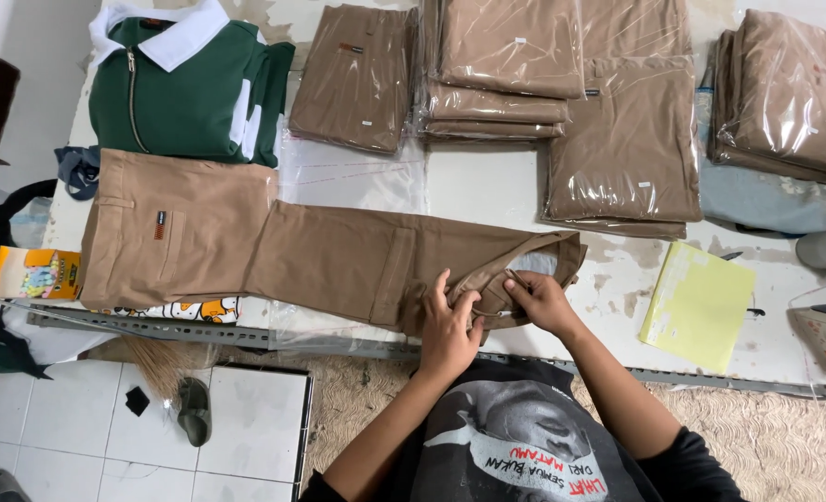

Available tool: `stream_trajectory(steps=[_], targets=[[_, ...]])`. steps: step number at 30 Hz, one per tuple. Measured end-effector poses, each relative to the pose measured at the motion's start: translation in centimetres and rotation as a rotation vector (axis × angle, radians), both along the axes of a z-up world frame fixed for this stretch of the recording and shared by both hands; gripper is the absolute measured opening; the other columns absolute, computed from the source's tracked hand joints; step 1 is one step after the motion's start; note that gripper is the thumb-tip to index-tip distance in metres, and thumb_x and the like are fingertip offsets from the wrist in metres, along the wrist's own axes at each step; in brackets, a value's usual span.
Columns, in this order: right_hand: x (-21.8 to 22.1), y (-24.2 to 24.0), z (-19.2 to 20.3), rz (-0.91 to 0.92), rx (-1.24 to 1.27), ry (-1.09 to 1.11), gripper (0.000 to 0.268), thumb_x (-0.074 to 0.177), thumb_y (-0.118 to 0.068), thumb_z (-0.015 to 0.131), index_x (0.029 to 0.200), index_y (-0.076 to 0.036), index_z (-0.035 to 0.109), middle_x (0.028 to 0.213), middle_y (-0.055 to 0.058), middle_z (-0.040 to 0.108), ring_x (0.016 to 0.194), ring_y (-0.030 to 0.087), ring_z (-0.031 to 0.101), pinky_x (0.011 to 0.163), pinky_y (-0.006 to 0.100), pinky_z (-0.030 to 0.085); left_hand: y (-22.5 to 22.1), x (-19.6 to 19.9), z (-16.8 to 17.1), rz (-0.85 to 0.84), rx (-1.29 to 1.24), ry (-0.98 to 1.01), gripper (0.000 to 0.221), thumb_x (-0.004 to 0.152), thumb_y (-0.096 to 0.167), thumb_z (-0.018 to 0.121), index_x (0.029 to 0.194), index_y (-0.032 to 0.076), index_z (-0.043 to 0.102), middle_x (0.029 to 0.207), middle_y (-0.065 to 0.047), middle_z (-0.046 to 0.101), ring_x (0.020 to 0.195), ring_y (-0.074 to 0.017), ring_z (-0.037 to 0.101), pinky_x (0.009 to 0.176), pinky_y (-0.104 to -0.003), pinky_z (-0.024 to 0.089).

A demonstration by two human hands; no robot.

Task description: Folding brown trousers and placing them into plastic bags for packaging at a work station.

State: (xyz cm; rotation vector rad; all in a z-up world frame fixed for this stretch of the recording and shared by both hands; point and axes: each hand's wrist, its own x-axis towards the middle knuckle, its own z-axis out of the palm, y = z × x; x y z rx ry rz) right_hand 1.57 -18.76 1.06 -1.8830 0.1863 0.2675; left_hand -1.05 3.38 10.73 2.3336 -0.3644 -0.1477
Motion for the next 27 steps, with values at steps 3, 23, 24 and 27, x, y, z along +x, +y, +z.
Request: stream_trajectory(steps=[3, 23, 24, 27], targets=[[0.4, 0.1, -4.6, -0.063, -0.143, 0.009, 0.034, 0.098, -0.039, 0.072, 0.078, -0.011, 0.076, 0.057, 0.007, 0.062, 0.059, 0.021, 0.061, 0.058, 0.034, 0.045, 0.2, 0.4, -0.3, -0.022, -0.002, 0.069, 0.036, 0.089, 0.002, 0.067, 0.123, 0.005, 0.056, 0.152, -0.032, 0.026, 0.134, -0.0566, 0.038, 0.081, -0.053, 0.062], [-0.7, 0.7, 3.5, 0.136, 0.309, -0.438, 0.013, 0.079, -0.002, 0.082, 0.092, -0.002, 0.083, 0.085, 0.016, 0.077, 0.085, 0.03, 0.072, 0.081, 0.042, 0.055, 0.8, 2.2, -0.2, 0.043, -0.123, 0.222, 0.042, 0.082, 0.002, 0.058, 0.124, -0.007, 0.06, 0.151, -0.038, 0.023, 0.133, -0.059, 0.039, 0.086, -0.05, 0.061], [-1.1, 0.9, 3.8, 0.145, 0.344, -0.462, 0.016, 0.076, -0.001, 0.084, 0.092, -0.002, 0.084, 0.085, 0.016, 0.078, 0.085, 0.03, 0.073, 0.08, 0.042, 0.056, 0.9, 2.1, -0.5, 0.017, -0.12, 0.204, 0.034, 0.083, 0.0, 0.058, 0.116, -0.006, 0.065, 0.147, -0.037, 0.033, 0.127, -0.0565, 0.049, 0.081, -0.048, 0.062], [-3.3, 1.0, 4.4, 0.201, 0.38, -0.447, 0.018, 0.073, -0.003, 0.089, 0.091, -0.005, 0.087, 0.087, 0.013, 0.081, 0.086, 0.029, 0.072, 0.08, 0.044, 0.054, 1.3, 1.3, -4.5, 0.055, -0.167, 0.195, 0.023, 0.086, 0.003, 0.061, 0.107, 0.001, 0.069, 0.141, -0.028, 0.042, 0.118, -0.046, 0.059, 0.075, -0.041, 0.063]])
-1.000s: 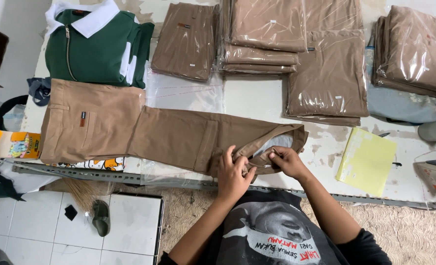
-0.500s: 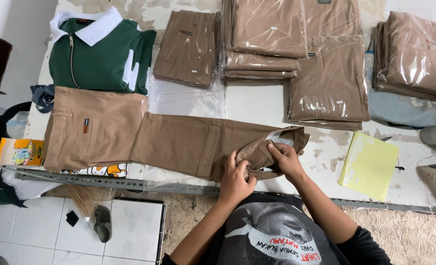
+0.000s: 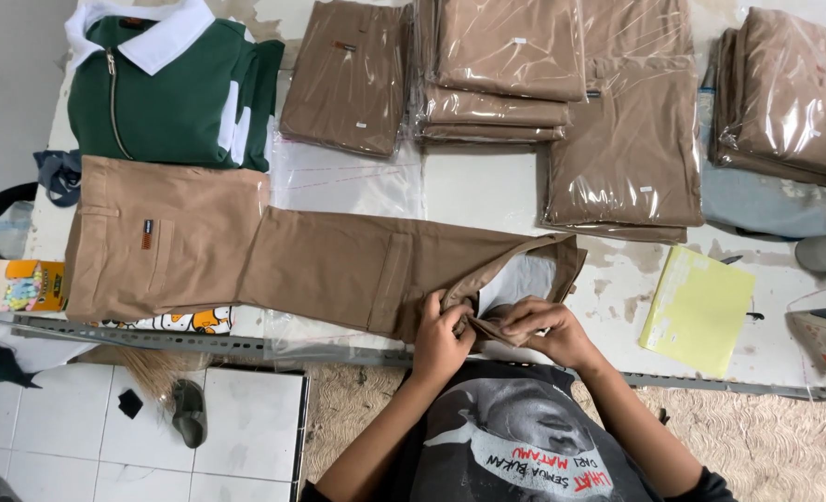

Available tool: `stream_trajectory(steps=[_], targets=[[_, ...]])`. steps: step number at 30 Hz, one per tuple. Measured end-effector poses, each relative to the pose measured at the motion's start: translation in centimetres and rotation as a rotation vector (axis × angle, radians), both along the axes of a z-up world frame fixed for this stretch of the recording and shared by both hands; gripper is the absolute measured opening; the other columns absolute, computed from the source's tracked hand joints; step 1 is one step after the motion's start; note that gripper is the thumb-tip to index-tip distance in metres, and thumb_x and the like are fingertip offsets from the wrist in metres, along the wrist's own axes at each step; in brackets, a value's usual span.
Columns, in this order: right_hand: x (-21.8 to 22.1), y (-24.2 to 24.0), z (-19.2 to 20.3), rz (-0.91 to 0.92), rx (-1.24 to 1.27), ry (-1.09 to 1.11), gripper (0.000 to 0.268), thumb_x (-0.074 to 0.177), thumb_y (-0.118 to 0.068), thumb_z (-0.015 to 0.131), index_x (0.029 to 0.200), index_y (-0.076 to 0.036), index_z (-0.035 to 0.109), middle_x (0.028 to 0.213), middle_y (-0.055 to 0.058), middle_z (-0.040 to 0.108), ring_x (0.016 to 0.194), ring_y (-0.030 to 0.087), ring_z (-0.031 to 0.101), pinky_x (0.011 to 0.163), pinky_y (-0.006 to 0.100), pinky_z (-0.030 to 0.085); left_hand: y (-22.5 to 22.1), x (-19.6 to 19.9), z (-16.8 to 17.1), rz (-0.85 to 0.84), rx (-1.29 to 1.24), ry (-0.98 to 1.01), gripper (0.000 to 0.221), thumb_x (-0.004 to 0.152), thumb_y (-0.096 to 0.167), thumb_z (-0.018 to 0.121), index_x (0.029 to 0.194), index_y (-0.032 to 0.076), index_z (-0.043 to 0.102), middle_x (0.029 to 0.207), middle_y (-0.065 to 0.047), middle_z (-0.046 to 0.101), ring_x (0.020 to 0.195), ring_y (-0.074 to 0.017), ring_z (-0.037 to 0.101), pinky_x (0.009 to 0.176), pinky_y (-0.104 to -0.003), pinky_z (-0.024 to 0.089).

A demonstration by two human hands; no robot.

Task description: Folding brown trousers and placing them into plastic bags for packaging at a work station.

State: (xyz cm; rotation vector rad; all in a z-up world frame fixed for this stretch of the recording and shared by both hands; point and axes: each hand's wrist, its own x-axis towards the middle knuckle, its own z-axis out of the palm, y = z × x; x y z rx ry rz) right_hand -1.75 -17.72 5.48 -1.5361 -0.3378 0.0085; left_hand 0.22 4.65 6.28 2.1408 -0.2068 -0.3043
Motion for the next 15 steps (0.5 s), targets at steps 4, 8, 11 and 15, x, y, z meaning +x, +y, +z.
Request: stream_trajectory(steps=[4, 8, 11, 15], targets=[[-1.5, -1.0, 0.4, 0.083, -0.163, -0.077, 0.015, 0.07, -0.018, 0.094, 0.084, -0.013, 0.088, 0.09, 0.008, 0.081, 0.091, 0.031, 0.069, 0.085, 0.047, 0.054, -0.1, -1.4, -3.7, 0.042, -0.012, -0.003, 0.015, 0.087, 0.007, 0.066, 0.101, 0.007, 0.072, 0.133, -0.018, 0.049, 0.109, -0.0377, 0.065, 0.068, -0.035, 0.063], [-2.3, -1.0, 0.3, 0.064, -0.239, -0.097, 0.012, 0.073, -0.018, 0.093, 0.082, -0.013, 0.087, 0.092, 0.006, 0.081, 0.094, 0.034, 0.069, 0.087, 0.05, 0.053, -0.2, -1.7, -2.2, 0.076, -0.073, -0.069, 0.011, 0.088, 0.005, 0.067, 0.096, 0.009, 0.073, 0.124, -0.015, 0.053, 0.101, -0.0341, 0.067, 0.067, -0.035, 0.062], [-2.6, -1.0, 0.4, 0.076, -0.207, -0.068, 0.015, 0.072, -0.017, 0.093, 0.084, -0.01, 0.086, 0.093, 0.009, 0.08, 0.094, 0.036, 0.07, 0.085, 0.052, 0.054, -0.1, -1.8, -0.9, 0.07, -0.104, -0.18, 0.013, 0.089, 0.002, 0.067, 0.091, 0.011, 0.075, 0.121, -0.014, 0.055, 0.1, -0.0356, 0.067, 0.073, -0.041, 0.062], [-3.4, -2.0, -2.7, 0.112, -0.143, 0.013, 0.028, 0.078, -0.034, 0.088, 0.078, -0.007, 0.079, 0.083, 0.011, 0.076, 0.082, 0.034, 0.072, 0.075, 0.048, 0.055, -0.2, -2.1, -1.9, 0.007, -0.087, -0.383, 0.016, 0.09, 0.007, 0.071, 0.082, 0.019, 0.077, 0.118, -0.01, 0.059, 0.099, -0.0352, 0.069, 0.074, -0.043, 0.061]])
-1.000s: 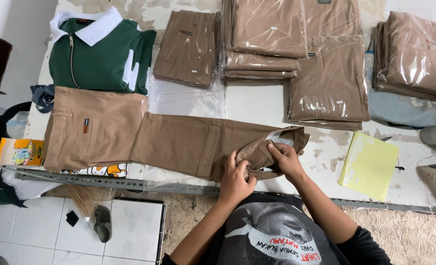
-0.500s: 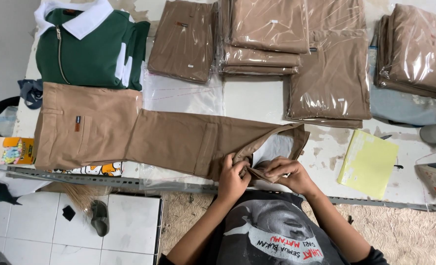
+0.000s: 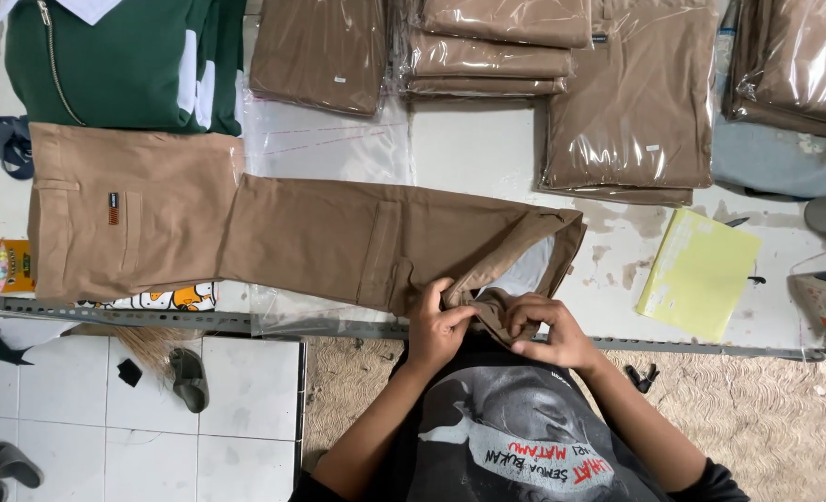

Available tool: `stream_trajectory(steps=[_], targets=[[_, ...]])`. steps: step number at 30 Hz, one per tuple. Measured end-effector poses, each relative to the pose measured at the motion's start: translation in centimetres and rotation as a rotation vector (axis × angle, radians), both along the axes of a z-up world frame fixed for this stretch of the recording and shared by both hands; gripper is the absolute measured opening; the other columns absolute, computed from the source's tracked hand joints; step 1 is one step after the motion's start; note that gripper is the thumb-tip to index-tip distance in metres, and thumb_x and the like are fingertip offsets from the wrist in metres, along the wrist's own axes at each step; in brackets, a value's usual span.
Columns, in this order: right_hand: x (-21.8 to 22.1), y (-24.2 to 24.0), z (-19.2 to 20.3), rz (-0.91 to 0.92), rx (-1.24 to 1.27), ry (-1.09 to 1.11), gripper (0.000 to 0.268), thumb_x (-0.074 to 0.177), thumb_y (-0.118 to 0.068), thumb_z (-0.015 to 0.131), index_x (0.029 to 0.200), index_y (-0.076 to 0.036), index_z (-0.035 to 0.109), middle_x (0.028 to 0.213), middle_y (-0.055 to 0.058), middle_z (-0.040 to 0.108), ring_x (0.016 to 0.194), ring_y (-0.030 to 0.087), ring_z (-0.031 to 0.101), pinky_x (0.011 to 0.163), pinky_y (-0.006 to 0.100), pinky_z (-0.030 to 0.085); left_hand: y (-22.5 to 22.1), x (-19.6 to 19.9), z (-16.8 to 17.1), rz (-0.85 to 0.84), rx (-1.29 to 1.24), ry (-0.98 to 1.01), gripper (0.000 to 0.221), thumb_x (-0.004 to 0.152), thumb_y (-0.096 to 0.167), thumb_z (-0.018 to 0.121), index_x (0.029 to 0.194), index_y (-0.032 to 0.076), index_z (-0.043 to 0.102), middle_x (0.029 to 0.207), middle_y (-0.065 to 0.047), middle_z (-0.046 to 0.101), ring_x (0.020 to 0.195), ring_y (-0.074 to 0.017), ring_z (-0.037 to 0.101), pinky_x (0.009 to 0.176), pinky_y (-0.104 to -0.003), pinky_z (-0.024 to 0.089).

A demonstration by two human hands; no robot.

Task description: Folding brown trousers and placing them into plastic bags for packaging at a work station.

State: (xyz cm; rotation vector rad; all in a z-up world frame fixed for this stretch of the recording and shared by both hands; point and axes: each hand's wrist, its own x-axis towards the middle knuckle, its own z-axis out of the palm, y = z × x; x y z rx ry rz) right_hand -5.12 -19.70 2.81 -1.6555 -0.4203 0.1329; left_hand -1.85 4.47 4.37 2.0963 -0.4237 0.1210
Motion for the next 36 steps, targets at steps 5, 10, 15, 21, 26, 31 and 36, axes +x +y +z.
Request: stream_trajectory(steps=[5, 10, 15, 21, 26, 31, 36], targets=[[0.9, 1.8, 3.4, -0.113, -0.369, 0.506, 0.029, 0.076, -0.024, 0.086, 0.088, -0.002, 0.07, 0.073, 0.017, 0.077, 0.074, 0.037, 0.074, 0.07, 0.048, 0.053, -0.5, -0.4, -1.1, -0.063, 0.032, -0.19, 0.014, 0.091, 0.012, 0.075, 0.079, 0.02, 0.078, 0.112, -0.007, 0.065, 0.096, -0.0302, 0.07, 0.074, -0.038, 0.06], [1.5, 2.6, 4.4, -0.033, -0.619, 0.525, 0.017, 0.075, -0.017, 0.079, 0.082, -0.002, 0.079, 0.072, 0.017, 0.079, 0.076, 0.042, 0.076, 0.068, 0.048, 0.057, -0.5, -0.7, -2.3, -0.09, 0.024, -0.377, 0.017, 0.094, 0.018, 0.073, 0.078, 0.02, 0.078, 0.109, -0.007, 0.068, 0.096, -0.0282, 0.069, 0.074, -0.035, 0.06], [1.5, 2.3, 3.4, -0.17, -0.501, 0.636, 0.012, 0.075, -0.015, 0.076, 0.078, -0.003, 0.078, 0.062, 0.014, 0.072, 0.06, 0.024, 0.067, 0.061, 0.04, 0.053, -0.6, -1.5, -3.8, -0.112, 0.058, -0.506, 0.029, 0.105, 0.015, 0.055, 0.101, 0.029, 0.08, 0.116, -0.008, 0.068, 0.1, -0.0293, 0.067, 0.078, -0.036, 0.059], [0.3, 1.3, 1.6, -0.321, -0.115, 0.804, 0.013, 0.085, -0.005, 0.067, 0.075, -0.001, 0.075, 0.057, 0.008, 0.066, 0.051, 0.015, 0.054, 0.051, 0.026, 0.043, -0.7, -1.8, -1.6, -0.147, -0.013, -0.478, 0.026, 0.1, 0.005, 0.061, 0.092, 0.023, 0.077, 0.121, -0.01, 0.066, 0.097, -0.0328, 0.064, 0.077, -0.04, 0.058], [-0.2, 2.7, 2.6, -0.368, 0.12, 0.842, 0.01, 0.089, 0.0, 0.066, 0.085, 0.0, 0.075, 0.058, 0.003, 0.062, 0.048, 0.009, 0.053, 0.048, 0.021, 0.043, -1.0, -2.4, -2.6, -0.179, -0.031, -0.486, 0.024, 0.1, 0.008, 0.059, 0.093, 0.025, 0.075, 0.124, -0.01, 0.063, 0.099, -0.0338, 0.062, 0.079, -0.042, 0.053], [-1.1, 2.4, 0.9, -0.356, 0.211, 0.789, 0.008, 0.091, -0.001, 0.068, 0.089, 0.001, 0.076, 0.057, 0.004, 0.06, 0.045, 0.008, 0.052, 0.046, 0.021, 0.043, -1.1, -3.1, -4.7, -0.202, -0.054, -0.534, 0.014, 0.098, 0.016, 0.067, 0.087, 0.022, 0.073, 0.119, -0.012, 0.065, 0.095, -0.0315, 0.062, 0.078, -0.041, 0.053], [0.3, 4.0, 5.4, -0.283, 0.058, 0.587, 0.01, 0.095, 0.0, 0.066, 0.095, 0.003, 0.075, 0.054, 0.005, 0.058, 0.046, 0.009, 0.051, 0.047, 0.02, 0.041, -0.9, -3.3, -2.2, -0.17, -0.037, -0.45, 0.026, 0.09, 0.043, 0.073, 0.091, 0.017, 0.069, 0.121, -0.011, 0.06, 0.1, -0.0314, 0.06, 0.084, -0.046, 0.052]])
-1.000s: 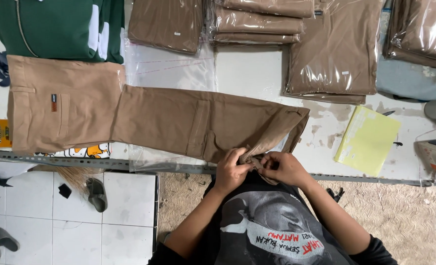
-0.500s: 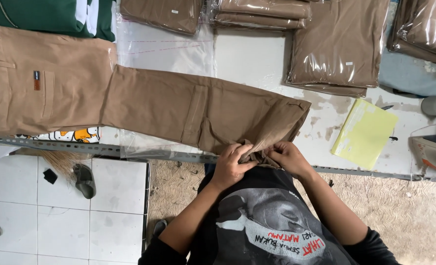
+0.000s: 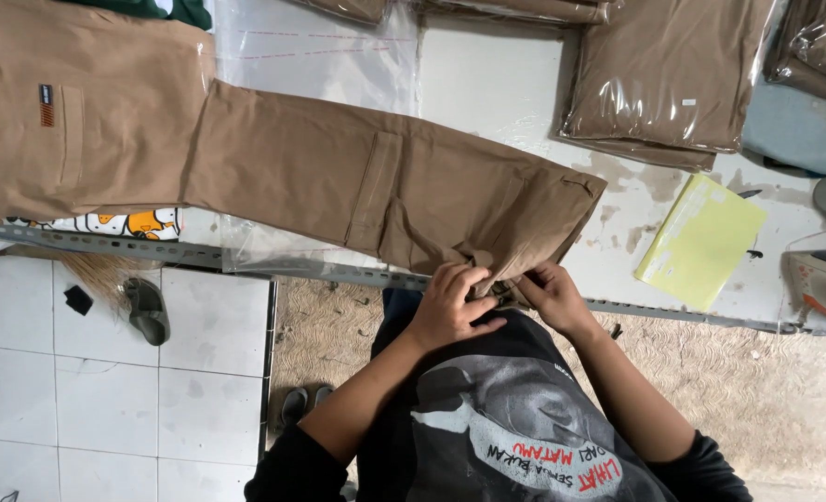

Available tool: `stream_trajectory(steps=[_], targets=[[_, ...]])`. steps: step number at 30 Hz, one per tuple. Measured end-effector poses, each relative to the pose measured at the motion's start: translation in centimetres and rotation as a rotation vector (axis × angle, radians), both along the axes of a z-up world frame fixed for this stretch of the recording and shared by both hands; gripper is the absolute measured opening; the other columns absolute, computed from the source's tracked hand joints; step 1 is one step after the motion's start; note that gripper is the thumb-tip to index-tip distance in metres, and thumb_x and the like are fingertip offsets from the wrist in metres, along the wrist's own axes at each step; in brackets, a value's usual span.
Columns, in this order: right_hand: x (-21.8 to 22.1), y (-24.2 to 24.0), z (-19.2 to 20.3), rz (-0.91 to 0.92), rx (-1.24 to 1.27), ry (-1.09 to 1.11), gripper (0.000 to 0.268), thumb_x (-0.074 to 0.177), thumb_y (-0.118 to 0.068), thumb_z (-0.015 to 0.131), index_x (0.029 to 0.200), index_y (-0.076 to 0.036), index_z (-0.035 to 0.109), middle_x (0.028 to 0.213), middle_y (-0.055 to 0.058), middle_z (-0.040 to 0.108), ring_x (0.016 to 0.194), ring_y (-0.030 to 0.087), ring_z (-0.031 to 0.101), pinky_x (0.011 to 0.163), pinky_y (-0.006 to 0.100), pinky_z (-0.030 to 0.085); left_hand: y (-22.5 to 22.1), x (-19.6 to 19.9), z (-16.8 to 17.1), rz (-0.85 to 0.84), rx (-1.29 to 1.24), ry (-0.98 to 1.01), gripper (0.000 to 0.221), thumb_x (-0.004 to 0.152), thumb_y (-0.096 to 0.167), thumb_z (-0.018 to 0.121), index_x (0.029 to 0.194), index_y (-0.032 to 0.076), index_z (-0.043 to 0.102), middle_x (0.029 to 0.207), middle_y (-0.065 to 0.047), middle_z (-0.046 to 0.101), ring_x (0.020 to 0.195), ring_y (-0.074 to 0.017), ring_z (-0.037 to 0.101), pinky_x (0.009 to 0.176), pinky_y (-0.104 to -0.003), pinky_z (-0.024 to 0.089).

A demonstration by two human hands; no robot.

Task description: Folding brown trousers and placing them into plastic bags for packaging at a work station.

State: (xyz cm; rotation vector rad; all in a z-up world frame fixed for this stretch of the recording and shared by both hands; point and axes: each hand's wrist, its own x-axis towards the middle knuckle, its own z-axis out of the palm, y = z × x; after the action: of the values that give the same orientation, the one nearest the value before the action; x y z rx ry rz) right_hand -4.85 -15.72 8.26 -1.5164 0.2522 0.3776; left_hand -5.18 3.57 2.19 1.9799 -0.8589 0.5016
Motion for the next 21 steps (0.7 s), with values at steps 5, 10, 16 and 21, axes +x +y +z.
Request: stream_trajectory(steps=[5, 10, 16, 21], targets=[[-0.9, -0.5, -1.9, 0.051, -0.082, -0.069, 0.012, 0.095, 0.001, 0.065, 0.1, 0.005, 0.075, 0.055, 0.009, 0.06, 0.045, 0.009, 0.049, 0.046, 0.022, 0.041, -0.5, -0.7, -1.3, 0.065, 0.048, 0.018, 0.012, 0.09, 0.031, 0.075, 0.09, 0.02, 0.068, 0.113, -0.008, 0.057, 0.095, -0.0279, 0.059, 0.08, -0.042, 0.049], [-0.9, 0.3, -1.0, 0.033, -0.109, -0.103, 0.01, 0.093, 0.001, 0.067, 0.1, 0.002, 0.075, 0.056, 0.007, 0.062, 0.047, 0.008, 0.054, 0.047, 0.021, 0.044, -0.1, -1.0, -1.4, 0.091, -0.007, 0.045, 0.012, 0.088, 0.02, 0.075, 0.08, 0.02, 0.066, 0.108, -0.006, 0.057, 0.09, -0.0277, 0.061, 0.075, -0.04, 0.05], [-1.1, 0.5, -1.6, 0.098, -0.173, -0.201, 0.017, 0.094, -0.003, 0.068, 0.108, 0.004, 0.075, 0.068, 0.018, 0.073, 0.05, 0.016, 0.056, 0.048, 0.031, 0.046, -0.1, -1.5, -2.5, 0.124, -0.054, 0.063, 0.02, 0.086, 0.014, 0.074, 0.072, 0.016, 0.059, 0.104, -0.007, 0.058, 0.087, -0.0276, 0.061, 0.072, -0.039, 0.05], [-0.8, 1.1, -0.2, 0.085, -0.2, -0.215, 0.009, 0.093, -0.003, 0.069, 0.097, 0.004, 0.074, 0.057, 0.014, 0.066, 0.048, 0.011, 0.05, 0.046, 0.026, 0.039, 0.2, -1.3, -1.8, 0.105, -0.09, 0.084, 0.026, 0.085, 0.006, 0.07, 0.069, 0.014, 0.051, 0.097, -0.007, 0.054, 0.08, -0.0263, 0.057, 0.072, -0.037, 0.049]])
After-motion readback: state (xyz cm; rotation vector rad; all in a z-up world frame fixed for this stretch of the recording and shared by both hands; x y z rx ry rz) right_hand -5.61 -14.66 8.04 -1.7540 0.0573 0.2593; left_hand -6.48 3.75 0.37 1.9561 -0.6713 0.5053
